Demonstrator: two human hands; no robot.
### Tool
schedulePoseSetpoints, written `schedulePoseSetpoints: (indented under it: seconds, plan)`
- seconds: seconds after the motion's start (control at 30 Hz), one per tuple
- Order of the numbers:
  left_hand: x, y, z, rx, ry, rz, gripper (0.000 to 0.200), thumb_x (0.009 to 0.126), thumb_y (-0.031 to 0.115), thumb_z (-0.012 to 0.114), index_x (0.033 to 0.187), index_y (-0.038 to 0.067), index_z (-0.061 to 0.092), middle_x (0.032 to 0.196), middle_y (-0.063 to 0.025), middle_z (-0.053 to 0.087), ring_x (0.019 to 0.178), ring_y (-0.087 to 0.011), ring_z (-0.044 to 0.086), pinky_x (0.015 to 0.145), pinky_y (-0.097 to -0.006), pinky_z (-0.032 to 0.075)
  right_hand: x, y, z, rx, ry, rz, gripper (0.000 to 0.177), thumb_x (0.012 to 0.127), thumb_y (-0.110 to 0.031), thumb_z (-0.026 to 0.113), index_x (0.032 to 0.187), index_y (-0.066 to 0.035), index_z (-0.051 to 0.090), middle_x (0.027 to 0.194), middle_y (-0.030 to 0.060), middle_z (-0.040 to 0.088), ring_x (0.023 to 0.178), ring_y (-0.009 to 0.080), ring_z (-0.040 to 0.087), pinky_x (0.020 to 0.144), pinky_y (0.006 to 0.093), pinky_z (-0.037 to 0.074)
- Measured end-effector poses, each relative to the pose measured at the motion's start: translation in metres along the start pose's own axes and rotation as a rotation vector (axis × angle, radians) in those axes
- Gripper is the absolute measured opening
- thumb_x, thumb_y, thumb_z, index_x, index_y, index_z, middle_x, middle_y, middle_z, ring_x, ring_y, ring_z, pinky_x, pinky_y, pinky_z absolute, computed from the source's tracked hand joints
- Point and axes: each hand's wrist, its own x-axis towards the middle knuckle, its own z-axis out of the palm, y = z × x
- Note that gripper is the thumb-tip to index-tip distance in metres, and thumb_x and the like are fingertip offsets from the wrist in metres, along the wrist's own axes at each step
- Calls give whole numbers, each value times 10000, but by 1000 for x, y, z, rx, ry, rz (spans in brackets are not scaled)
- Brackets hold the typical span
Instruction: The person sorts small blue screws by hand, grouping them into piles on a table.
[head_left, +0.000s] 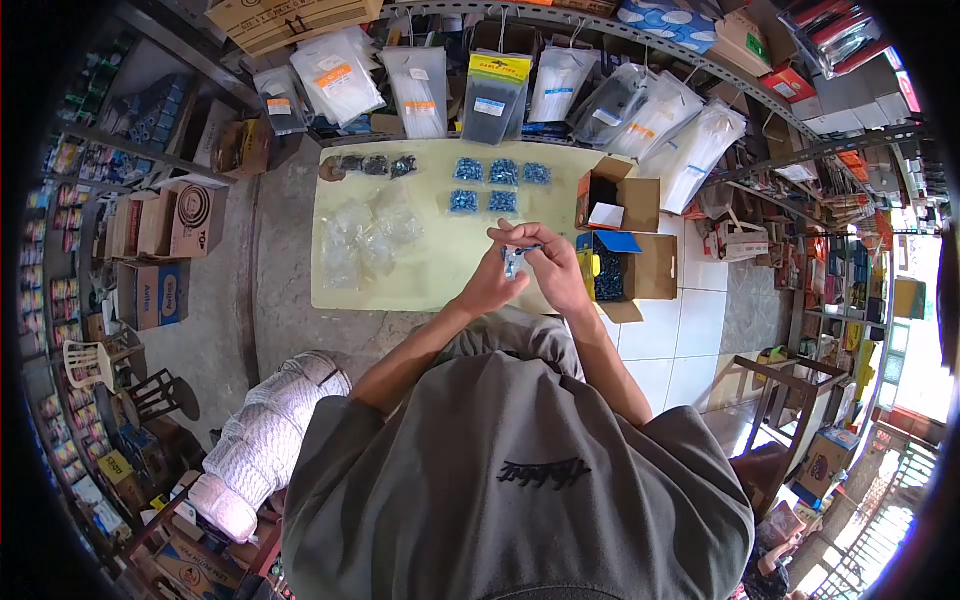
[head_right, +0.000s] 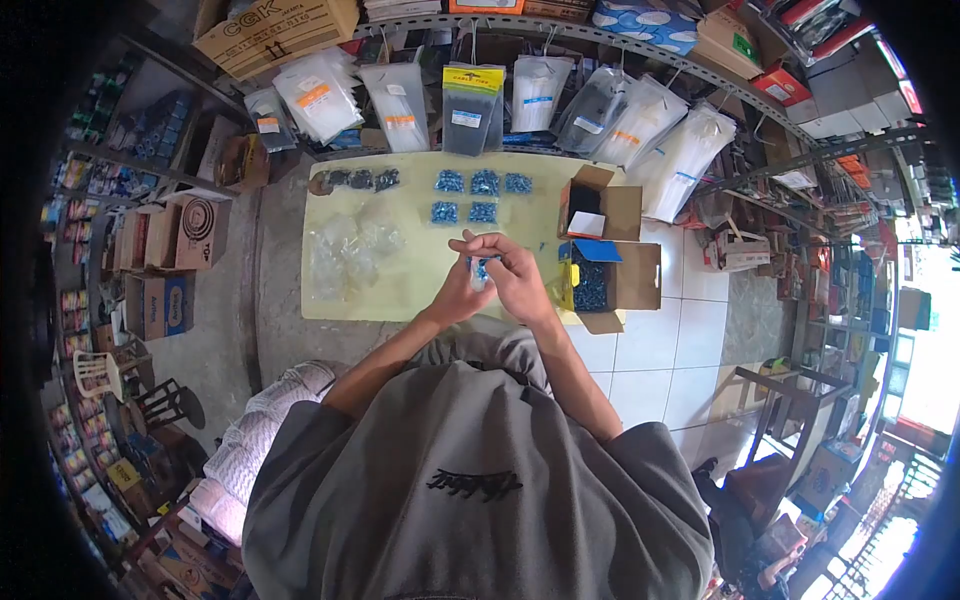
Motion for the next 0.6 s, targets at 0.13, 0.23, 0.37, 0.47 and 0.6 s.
schedulePoseSetpoints:
  seconds: [0.13, 0.23, 0.37, 0.47, 0.6]
  plan:
    - [-1, -4, 1, 15, 16, -5, 484, 784, 36, 559, 1242, -27, 414, 1136, -169, 539, 1085, -267, 547, 922, -372, 434, -1, -3, 0, -53, -14, 5, 312, 808, 87, 330, 1050, 44, 522, 1153, 231, 634, 1301, 286, 443, 1111, 379, 275]
    - [0, 1, -2, 4, -20, -27, 550, 757, 21, 539, 1279, -12, 370, 1134, -177, 541, 1077, -291, 554, 935, -376, 430, 1, 2, -2, -56, -3, 9, 281, 820, 77, 333, 1022, 37, 524, 1149, 223, 636, 1328, 276, 411, 1109, 383, 276]
    - [-1, -2, -1, -2, 18, 6, 454, 745, -13, 538, 1173, 9, 390, 1040, -137, 518, 1001, -247, 536, 921, -344, 416, 2, 2, -11, 305, 298, 49, 194, 842, 34, 368, 960, -21, 512, 980, 110, 613, 1127, 235, 541, 976, 362, 414]
    - [-3, -8, 2, -46, 23, -21, 419, 737, -24, 535, 1130, 13, 394, 1016, -118, 506, 998, -224, 518, 930, -327, 399, 5, -6, -17, 583, 501, 160, 114, 856, -34, 404, 914, -82, 490, 835, 20, 482, 826, 172, 545, 708, 280, 475]
    - [-2, -9, 2, -92, 6, -60, 423, 733, -27, 535, 1127, 11, 388, 1027, -107, 506, 1013, -204, 512, 935, -318, 391, 2, 0, -37, 820, 376, 259, 90, 839, -61, 432, 895, -103, 488, 759, -14, 442, 669, 114, 420, 565, 250, 356]
